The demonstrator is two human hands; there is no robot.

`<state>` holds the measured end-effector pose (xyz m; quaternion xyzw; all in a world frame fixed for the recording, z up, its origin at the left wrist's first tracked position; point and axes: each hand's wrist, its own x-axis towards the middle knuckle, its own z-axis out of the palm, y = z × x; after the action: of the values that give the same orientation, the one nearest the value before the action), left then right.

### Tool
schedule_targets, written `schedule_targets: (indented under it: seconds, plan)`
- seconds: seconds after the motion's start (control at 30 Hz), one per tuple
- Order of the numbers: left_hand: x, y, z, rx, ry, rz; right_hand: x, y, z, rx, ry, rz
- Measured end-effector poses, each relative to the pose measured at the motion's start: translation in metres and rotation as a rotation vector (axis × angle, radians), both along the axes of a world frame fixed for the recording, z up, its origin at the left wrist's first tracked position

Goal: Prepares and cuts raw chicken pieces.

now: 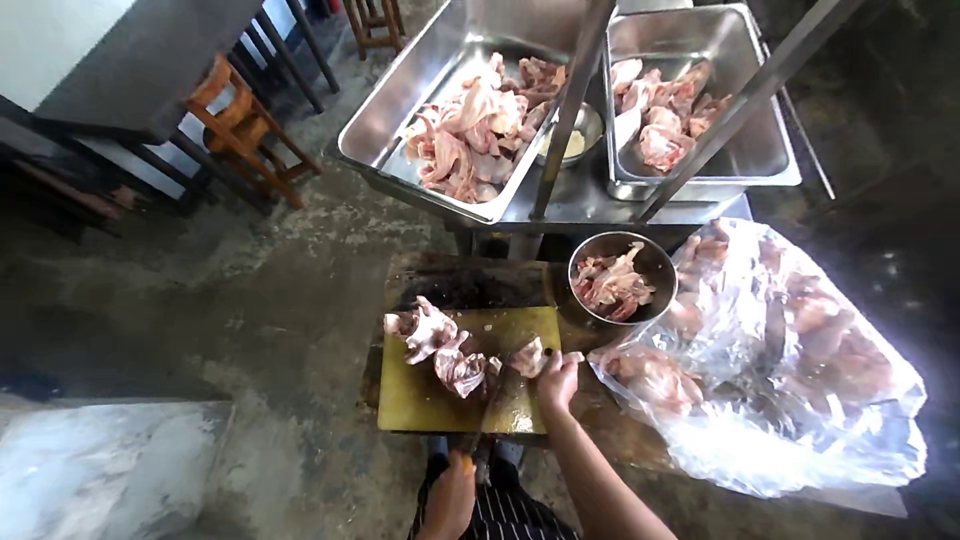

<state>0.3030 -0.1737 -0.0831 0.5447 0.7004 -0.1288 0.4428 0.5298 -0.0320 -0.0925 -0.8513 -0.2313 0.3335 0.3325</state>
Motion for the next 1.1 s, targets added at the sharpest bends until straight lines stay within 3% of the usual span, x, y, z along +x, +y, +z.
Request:
schedule_targets:
  seconds: [0.2, 0.33, 0.53, 0.77, 0.93, 1.1]
  plan:
    - [-0.012, 0.014, 0.022, -0.054, 0.043, -0.055, 0.029, -0.003, -0.010, 0.067, 0.146, 0.337]
    - [0.019, 0.047, 0.034, 0.083, -0.010, -0.025, 0.029, -0.019, -0.019, 0.077, 0.282, 0.308]
    - [0.074, 0.086, 0.048, 0.359, -0.136, -0.066, 0.018, -0.031, -0.012, 0.077, 0.202, 0.295]
    - [0.090, 0.096, 0.010, 0.213, -0.101, -0.109, 0.008, -0.047, -0.016, 0.203, 0.284, 0.172]
    - [0.072, 0.084, 0.018, 0.117, -0.179, -0.066, 0.004, -0.053, -0.009, 0.170, 0.204, 0.175]
    - [0.039, 0.039, 0.047, -0.034, 0.027, -0.126, 0.001, -0.058, -0.018, 0.217, 0.239, 0.150]
